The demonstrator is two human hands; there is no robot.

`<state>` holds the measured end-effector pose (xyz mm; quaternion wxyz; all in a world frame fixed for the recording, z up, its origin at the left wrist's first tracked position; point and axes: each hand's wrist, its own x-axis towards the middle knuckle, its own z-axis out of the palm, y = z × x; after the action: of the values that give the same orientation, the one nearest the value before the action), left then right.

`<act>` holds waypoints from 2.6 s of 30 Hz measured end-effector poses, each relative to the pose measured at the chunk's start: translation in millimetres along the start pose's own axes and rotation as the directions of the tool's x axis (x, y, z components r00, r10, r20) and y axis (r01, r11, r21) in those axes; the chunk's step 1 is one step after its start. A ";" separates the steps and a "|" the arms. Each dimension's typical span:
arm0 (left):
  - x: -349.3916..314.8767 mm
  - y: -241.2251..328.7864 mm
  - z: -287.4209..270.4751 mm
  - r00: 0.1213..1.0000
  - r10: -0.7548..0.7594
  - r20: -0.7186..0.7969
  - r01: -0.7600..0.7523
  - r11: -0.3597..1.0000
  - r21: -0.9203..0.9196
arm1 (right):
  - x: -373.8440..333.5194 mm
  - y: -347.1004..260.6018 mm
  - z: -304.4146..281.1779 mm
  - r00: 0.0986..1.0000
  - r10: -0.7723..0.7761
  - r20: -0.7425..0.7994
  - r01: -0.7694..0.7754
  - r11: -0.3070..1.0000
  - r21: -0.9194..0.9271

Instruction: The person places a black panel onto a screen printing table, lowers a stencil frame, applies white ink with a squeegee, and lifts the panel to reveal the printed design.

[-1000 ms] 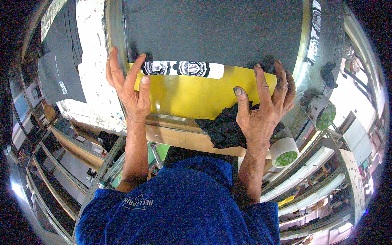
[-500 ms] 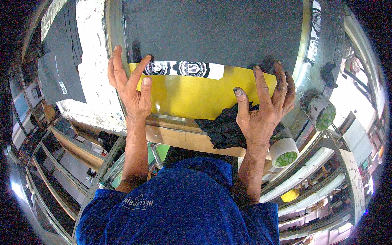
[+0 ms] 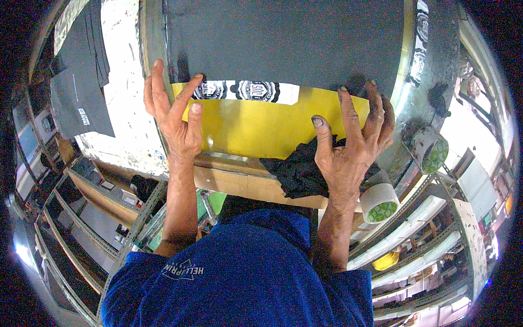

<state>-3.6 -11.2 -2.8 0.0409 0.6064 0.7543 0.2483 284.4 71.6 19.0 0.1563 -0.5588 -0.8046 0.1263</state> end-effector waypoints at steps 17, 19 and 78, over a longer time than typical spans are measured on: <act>-20.9 11.2 -2.6 0.939 -0.281 -0.197 0.266 0.959 -0.099 | 5.7 -29.2 -2.7 0.987 0.158 0.023 -0.159 0.952 0.263; -23.2 10.3 -1.1 0.941 -0.283 -0.184 0.269 0.958 -0.099 | 6.8 -37.7 -0.1 0.975 0.201 0.092 -0.219 0.929 0.297; -7.2 25.5 17.5 0.888 -0.407 -0.215 0.384 0.912 -0.144 | 8.7 -86.9 -4.0 0.967 -0.202 -0.157 0.256 0.781 0.570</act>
<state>27.4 -8.6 -9.0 0.0288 0.4026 0.8483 0.3427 208.5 50.0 56.5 0.3698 -0.3865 -0.7805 0.3235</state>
